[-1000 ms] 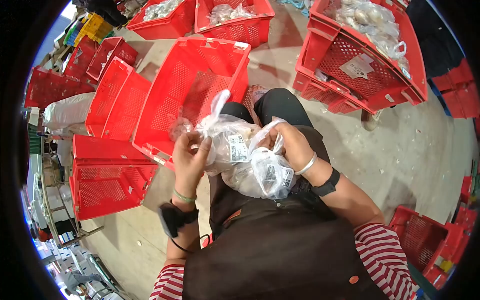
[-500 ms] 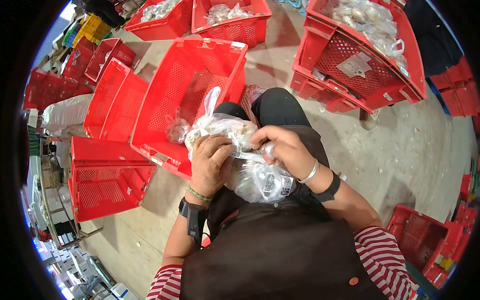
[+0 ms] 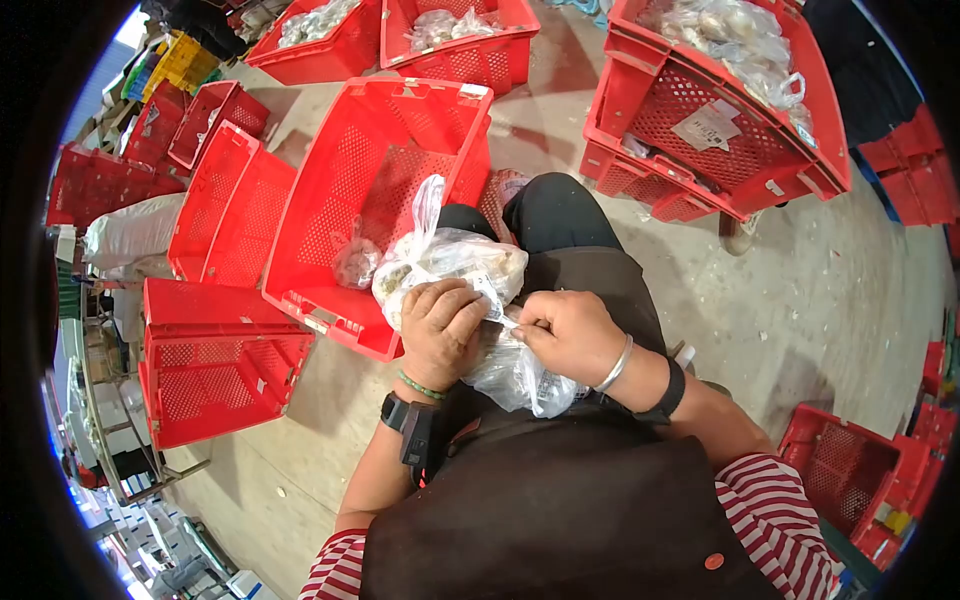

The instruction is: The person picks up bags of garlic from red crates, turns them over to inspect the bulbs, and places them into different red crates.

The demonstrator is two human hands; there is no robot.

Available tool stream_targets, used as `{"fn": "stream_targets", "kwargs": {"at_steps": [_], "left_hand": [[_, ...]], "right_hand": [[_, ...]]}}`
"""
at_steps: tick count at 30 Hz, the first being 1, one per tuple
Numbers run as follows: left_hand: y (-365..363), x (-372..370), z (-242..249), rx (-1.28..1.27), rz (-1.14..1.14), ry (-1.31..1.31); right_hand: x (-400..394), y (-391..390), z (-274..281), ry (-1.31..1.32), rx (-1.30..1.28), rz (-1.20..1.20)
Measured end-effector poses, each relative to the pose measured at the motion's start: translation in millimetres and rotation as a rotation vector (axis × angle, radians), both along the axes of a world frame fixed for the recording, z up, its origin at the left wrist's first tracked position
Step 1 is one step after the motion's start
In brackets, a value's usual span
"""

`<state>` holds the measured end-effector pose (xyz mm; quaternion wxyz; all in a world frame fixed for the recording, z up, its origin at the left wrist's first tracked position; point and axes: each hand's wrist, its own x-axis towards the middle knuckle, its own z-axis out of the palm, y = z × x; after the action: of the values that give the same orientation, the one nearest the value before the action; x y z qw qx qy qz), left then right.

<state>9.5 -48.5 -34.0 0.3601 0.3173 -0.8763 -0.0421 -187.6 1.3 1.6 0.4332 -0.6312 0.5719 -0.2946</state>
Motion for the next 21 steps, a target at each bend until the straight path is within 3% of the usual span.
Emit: {"fn": "stream_targets", "kwargs": {"at_steps": [7,11,13,14,15,17,18,19,21], "left_hand": [[3,-1,0,0.008,-0.021,0.036],[-6,21,-15,0.09,0.208,0.165],[-7,27,-23,0.355,0.31,0.343],[-10,29,-26,0.451,0.282,0.535],[-8,36,-36,0.756,0.273,0.781],[-5,38,-4,1.016,0.233,0.988],[-4,40,8,1.004,0.233,0.98],[-2,42,18,0.972,0.227,0.951],[-1,44,39,0.922,0.213,0.914]], "right_hand": [[-2,7,4,-0.148,0.023,-0.01],[-28,22,7,-0.253,0.113,0.057],[-35,27,-6,-0.605,0.272,-0.205],[-46,27,-12,-0.522,0.32,-0.223],[-53,26,-17,-0.526,0.308,-0.217],[-52,15,-11,-0.112,0.153,-0.249],[-54,6,12,0.174,-0.012,-0.182],[-49,-6,24,0.163,-0.022,-0.183],[-44,-27,36,0.335,-0.584,-0.142]]}}
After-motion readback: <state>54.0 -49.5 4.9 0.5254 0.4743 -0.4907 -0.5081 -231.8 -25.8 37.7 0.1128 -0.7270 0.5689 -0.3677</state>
